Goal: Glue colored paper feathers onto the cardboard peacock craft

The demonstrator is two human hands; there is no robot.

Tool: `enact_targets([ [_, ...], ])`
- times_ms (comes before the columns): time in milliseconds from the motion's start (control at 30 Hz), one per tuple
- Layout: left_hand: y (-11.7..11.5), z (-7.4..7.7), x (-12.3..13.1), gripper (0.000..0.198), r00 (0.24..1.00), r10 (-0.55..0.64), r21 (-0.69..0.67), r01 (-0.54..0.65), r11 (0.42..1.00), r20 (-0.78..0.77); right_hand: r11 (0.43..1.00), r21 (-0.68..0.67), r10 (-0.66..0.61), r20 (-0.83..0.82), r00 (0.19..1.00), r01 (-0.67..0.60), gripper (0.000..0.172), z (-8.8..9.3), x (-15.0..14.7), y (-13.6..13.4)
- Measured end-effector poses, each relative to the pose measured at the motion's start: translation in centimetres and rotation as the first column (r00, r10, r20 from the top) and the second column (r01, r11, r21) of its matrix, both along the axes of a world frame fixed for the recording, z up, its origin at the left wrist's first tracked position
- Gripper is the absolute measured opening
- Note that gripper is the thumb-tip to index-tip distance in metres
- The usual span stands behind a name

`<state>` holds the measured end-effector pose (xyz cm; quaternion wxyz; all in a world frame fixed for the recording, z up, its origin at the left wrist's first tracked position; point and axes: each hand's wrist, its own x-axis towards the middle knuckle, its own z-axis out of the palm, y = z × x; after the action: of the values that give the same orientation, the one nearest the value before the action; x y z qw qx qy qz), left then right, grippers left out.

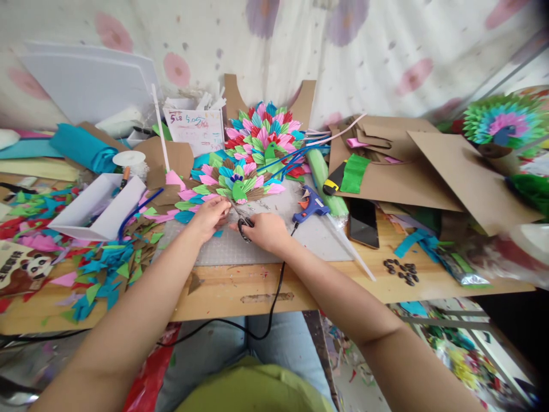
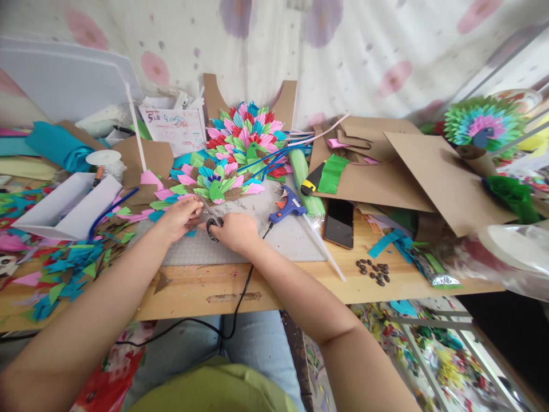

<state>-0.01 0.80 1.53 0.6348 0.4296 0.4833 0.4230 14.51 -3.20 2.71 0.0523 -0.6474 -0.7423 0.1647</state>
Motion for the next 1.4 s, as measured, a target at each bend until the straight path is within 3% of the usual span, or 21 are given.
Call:
enact_targets([
  [233,-0.2,-0.3,0.1,0.018,0.999,-0.012,0.065,0.009,0.998,0.047,0.997,0.03,-0.064,-0.078,0.995,0.066,0.055,0.1,1.7,0.7],
  [433,0.1,-0.2,0.2,0.008,0.979,-0.035,-0.058,0.047,0.997,0.203,0.977,0.096,-0.178,-0.128,0.976,0.191,0.04,-0.2,2.9,1.5],
  [567,0.0,-0.2,0.0,0.004,0.968,-0.016,-0.055,0.03,0.998,0.249,0.976,0.124,-0.153,-0.193,0.969,0.179,0.04,-0.5,2.9,1.7],
  [733,-0.3,-0.1,-0.2,0.014,0.984,-0.029,0.057,0.019,0.998,0.175,0.983,0.169,-0.035,-0.179,0.983,0.066,0.041,-1.0,2.8,1.5],
  [967,-0.6,0.0,0.2,0.017,0.998,-0.012,0.091,0.006,0.996,0.062,0.99,0.14,0.031,-0.094,0.995,-0.018,0.042,-1.0,2.1,0.8],
  [1167,-0.6,-0.2,0.6,0.019,0.999,-0.022,0.144,0.025,0.989,-0.024,0.99,0.139,0.02,-0.077,0.997,-0.009,0.047,-1.1,1.6,0.5],
  [1400,-0.7,-0.2,0.8,0.017,1.0,0.022,0.149,-0.02,0.989,-0.016,0.99,0.144,0.022,-0.121,0.992,-0.005,0.046,-1.2,1.4,0.5],
])
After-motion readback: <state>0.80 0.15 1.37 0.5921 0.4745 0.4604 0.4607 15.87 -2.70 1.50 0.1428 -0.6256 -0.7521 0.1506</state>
